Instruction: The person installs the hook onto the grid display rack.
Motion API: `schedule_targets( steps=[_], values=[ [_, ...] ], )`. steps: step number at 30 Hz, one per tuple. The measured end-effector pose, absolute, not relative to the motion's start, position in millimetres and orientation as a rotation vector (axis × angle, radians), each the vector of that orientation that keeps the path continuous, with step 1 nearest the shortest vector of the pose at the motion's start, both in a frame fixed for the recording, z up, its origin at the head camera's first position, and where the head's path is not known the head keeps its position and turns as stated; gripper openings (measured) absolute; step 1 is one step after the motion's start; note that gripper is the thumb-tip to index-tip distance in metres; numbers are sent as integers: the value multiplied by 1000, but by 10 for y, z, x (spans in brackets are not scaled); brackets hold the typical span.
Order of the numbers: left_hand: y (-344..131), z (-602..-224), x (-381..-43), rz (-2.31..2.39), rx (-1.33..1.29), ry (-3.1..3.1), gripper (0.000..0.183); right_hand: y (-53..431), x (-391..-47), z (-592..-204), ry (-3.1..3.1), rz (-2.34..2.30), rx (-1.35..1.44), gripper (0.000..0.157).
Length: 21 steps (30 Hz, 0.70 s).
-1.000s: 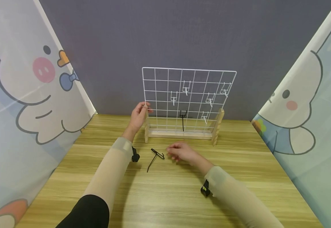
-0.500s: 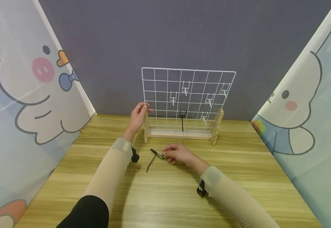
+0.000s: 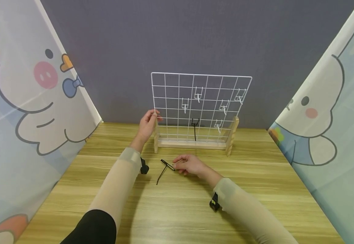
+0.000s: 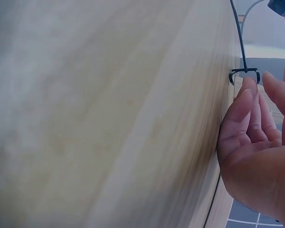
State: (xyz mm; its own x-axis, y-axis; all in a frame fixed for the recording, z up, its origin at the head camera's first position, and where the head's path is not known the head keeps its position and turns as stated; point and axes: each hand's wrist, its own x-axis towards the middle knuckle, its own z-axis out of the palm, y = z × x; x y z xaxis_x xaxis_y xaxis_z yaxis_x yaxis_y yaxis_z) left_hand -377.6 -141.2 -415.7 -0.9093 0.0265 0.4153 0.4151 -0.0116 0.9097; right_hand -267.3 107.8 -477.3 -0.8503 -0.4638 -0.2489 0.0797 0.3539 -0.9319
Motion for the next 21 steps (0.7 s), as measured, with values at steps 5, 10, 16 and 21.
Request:
schedule_targets(
  steps=[5,10,16,21],
  values=[
    [-1409,-4156,-3776,-2002,-460,-1993,37,1051,-2666,-4770,2141,-1523,-339,34],
    [-1412,-4164,-3796,-1997,-450,-1991,38,1030,-2655,-4753,2145,-1520,-346,30],
    [-1417,-4172,-3789,-1988,-459,-2017,39,1044,-2650,-4750,2161,-1509,-347,28],
    [-1414,-4165,-3783,-1992,-465,-2016,39,1088,-2656,-4759,2165,-1499,-346,30]
  ],
)
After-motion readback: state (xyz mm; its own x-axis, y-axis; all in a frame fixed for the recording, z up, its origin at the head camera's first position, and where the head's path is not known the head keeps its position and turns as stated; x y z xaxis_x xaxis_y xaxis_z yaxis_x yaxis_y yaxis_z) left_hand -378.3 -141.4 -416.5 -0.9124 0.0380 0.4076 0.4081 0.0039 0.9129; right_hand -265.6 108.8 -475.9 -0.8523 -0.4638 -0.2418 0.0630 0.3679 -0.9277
